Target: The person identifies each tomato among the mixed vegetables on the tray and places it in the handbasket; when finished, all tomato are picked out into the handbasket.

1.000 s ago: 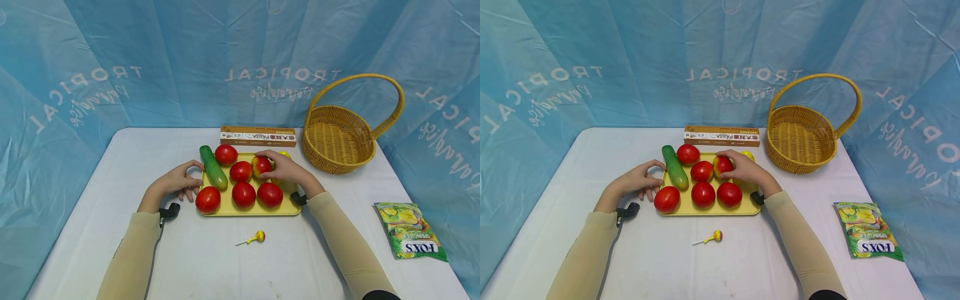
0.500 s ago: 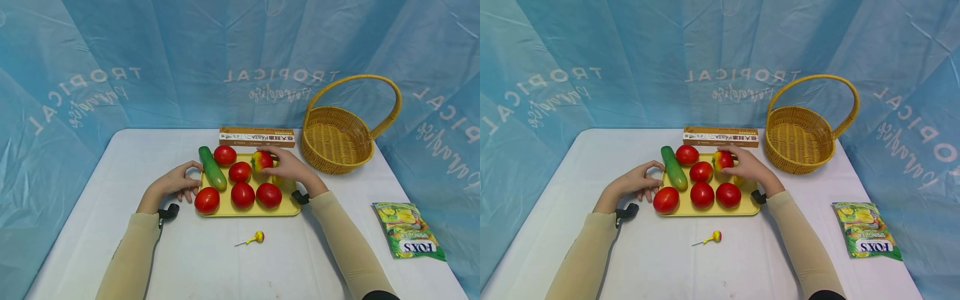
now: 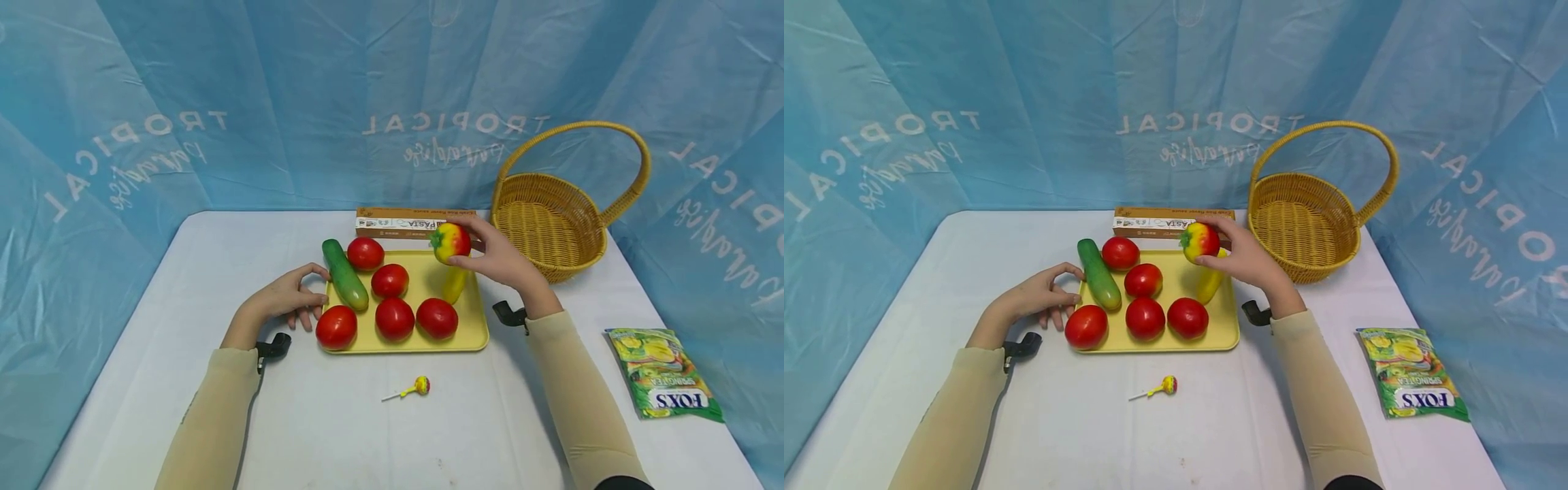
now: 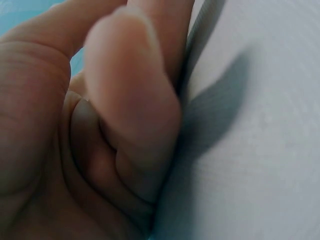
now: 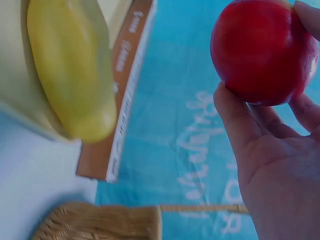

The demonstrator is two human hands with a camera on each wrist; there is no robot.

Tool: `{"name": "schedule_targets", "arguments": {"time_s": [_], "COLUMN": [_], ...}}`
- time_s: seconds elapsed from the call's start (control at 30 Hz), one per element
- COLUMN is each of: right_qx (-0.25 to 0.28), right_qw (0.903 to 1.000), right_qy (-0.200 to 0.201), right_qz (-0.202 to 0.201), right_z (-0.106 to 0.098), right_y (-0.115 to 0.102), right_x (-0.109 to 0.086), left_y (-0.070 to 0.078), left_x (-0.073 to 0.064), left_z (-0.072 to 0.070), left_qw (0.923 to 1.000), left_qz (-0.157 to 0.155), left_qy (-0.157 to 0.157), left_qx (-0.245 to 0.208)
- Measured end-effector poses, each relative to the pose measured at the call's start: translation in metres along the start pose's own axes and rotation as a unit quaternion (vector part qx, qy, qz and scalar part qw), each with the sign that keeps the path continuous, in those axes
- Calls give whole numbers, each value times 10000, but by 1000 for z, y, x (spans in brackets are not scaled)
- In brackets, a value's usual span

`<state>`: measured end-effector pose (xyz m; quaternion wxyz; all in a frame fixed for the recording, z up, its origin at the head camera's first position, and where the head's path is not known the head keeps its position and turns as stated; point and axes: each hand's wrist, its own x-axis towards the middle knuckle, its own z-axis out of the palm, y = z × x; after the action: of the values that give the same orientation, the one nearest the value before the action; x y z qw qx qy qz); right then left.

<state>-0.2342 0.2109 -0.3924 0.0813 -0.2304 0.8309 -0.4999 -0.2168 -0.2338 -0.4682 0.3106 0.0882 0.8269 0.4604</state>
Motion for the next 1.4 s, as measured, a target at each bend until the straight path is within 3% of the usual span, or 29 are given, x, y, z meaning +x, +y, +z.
{"name": "schedule_targets", "arguments": {"time_s": [0.2,0.37,0.73,1.17,1.4], "right_qx": [204,317,-27,-127,-305], "right_qw": [9987,9955,9837,9711,9665], "right_qy": [360,847,1643,1776,1763], "right_qz": [294,283,729,1589,1838], "right_z": [-21,-40,-76,-89,-89], "right_y": [-5,-6,19,51,62], "right_x": [-12,-22,-39,-46,-42], "left_y": [0,-2,-3,-2,1], "left_x": [-2,-3,-3,-2,-2], "left_z": [0,0,1,2,2], "left_qw": [10000,10000,10000,9999,9999], "left_qz": [-4,0,-54,29,48], "left_qy": [15,8,56,22,11], "left_qx": [-32,-36,-62,-101,-98]}}
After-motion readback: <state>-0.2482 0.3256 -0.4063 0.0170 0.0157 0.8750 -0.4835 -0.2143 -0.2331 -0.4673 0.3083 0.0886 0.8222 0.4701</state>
